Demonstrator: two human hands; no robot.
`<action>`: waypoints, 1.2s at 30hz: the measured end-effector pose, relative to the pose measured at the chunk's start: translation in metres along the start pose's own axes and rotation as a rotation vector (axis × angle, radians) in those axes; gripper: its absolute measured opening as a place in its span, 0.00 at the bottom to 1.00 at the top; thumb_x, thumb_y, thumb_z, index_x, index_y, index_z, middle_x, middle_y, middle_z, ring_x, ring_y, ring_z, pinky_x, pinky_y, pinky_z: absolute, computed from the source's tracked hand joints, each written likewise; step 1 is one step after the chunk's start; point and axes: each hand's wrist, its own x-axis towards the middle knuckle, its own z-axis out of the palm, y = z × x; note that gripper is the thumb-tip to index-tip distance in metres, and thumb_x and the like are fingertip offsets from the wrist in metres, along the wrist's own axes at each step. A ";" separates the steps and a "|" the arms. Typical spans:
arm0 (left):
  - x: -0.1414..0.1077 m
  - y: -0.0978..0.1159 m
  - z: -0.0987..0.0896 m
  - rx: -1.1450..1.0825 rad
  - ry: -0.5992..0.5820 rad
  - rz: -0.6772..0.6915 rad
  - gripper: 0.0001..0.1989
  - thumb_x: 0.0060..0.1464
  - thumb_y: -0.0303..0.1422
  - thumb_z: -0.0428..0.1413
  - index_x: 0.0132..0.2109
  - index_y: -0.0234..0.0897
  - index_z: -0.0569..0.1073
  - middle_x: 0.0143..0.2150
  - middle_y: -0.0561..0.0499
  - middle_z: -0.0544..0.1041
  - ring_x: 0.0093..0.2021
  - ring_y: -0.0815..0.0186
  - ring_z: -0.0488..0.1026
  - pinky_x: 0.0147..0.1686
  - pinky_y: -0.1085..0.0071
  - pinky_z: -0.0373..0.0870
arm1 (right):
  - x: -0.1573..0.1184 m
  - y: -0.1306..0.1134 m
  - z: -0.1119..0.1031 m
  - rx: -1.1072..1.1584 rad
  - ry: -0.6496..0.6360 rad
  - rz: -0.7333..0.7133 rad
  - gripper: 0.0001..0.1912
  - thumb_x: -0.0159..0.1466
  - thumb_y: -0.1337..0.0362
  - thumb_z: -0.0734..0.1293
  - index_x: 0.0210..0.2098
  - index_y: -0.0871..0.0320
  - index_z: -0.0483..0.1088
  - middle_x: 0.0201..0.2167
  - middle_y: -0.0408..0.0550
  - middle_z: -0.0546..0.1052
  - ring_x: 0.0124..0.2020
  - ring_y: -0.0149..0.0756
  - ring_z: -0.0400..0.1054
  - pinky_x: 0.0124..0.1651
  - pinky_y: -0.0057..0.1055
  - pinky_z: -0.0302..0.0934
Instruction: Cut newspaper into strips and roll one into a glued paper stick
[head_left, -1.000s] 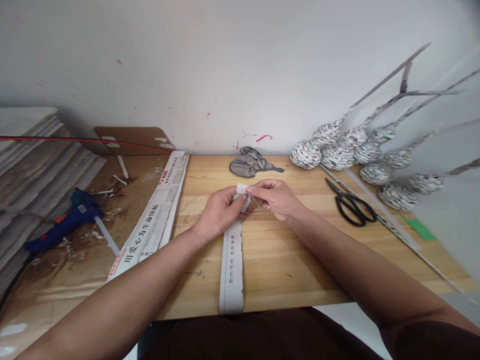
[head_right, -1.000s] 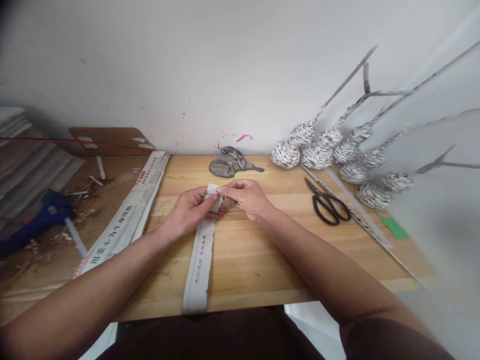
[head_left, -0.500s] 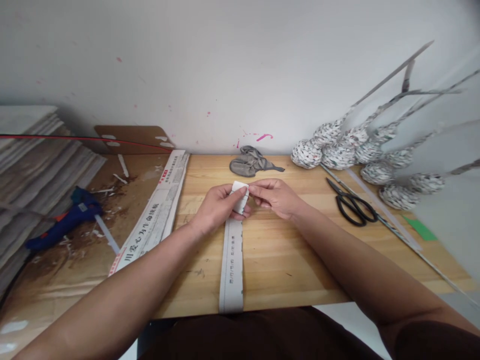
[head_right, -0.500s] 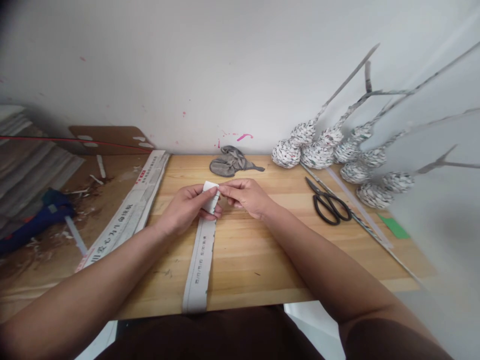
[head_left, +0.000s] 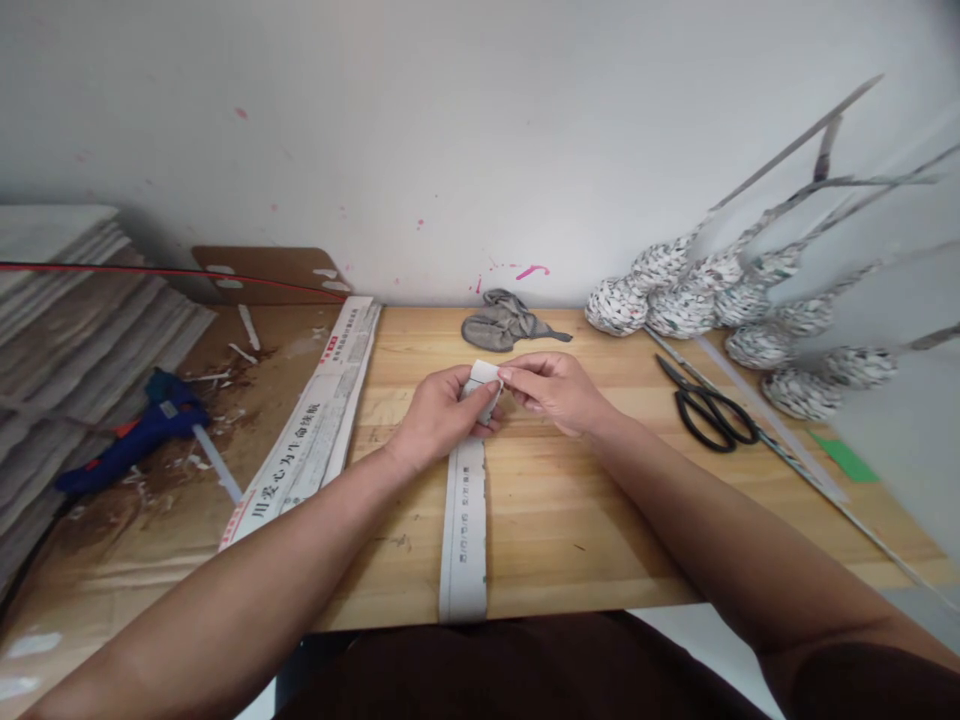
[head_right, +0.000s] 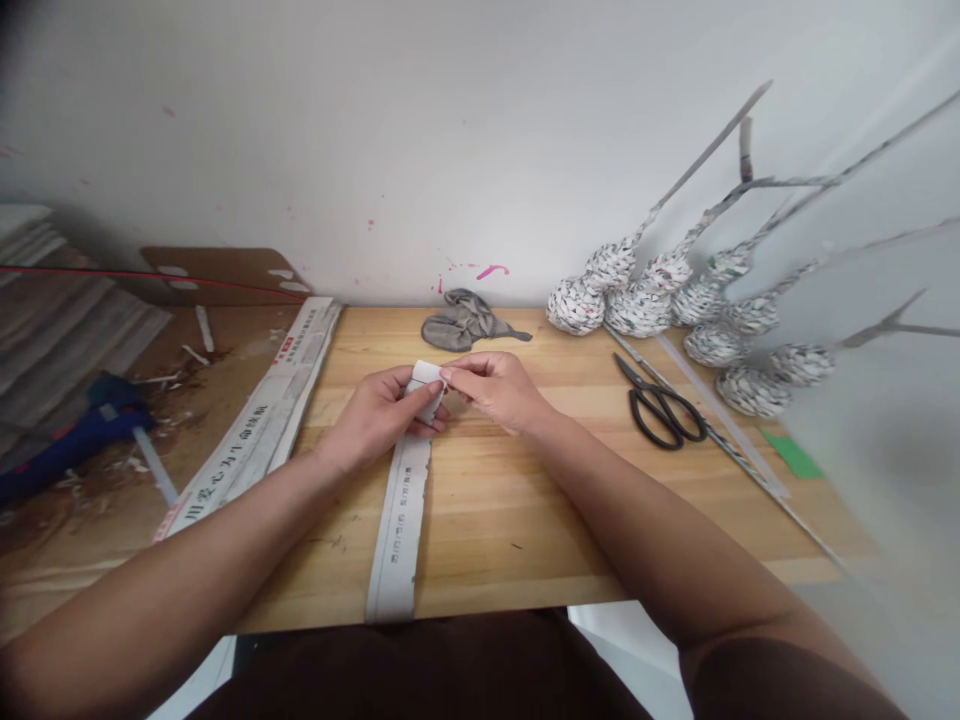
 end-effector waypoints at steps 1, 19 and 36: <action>0.000 0.000 0.000 -0.013 -0.009 0.004 0.16 0.54 0.43 0.61 0.42 0.34 0.75 0.30 0.48 0.80 0.29 0.65 0.79 0.30 0.70 0.76 | 0.001 0.000 0.000 0.001 0.008 0.009 0.14 0.53 0.55 0.75 0.32 0.61 0.80 0.17 0.40 0.68 0.18 0.25 0.56 0.19 0.25 0.43; -0.002 0.000 0.005 -0.037 -0.049 -0.001 0.16 0.58 0.42 0.56 0.44 0.32 0.74 0.34 0.46 0.79 0.35 0.64 0.77 0.36 0.67 0.76 | -0.001 -0.003 0.003 0.026 0.057 0.037 0.14 0.53 0.55 0.74 0.25 0.61 0.74 0.15 0.37 0.65 0.17 0.23 0.53 0.18 0.25 0.43; -0.001 0.006 0.002 -0.063 -0.051 -0.061 0.12 0.59 0.38 0.56 0.43 0.31 0.74 0.31 0.46 0.80 0.32 0.64 0.78 0.34 0.69 0.76 | 0.001 -0.005 -0.009 0.011 -0.069 0.077 0.18 0.51 0.53 0.77 0.33 0.62 0.79 0.23 0.42 0.73 0.21 0.24 0.59 0.18 0.24 0.43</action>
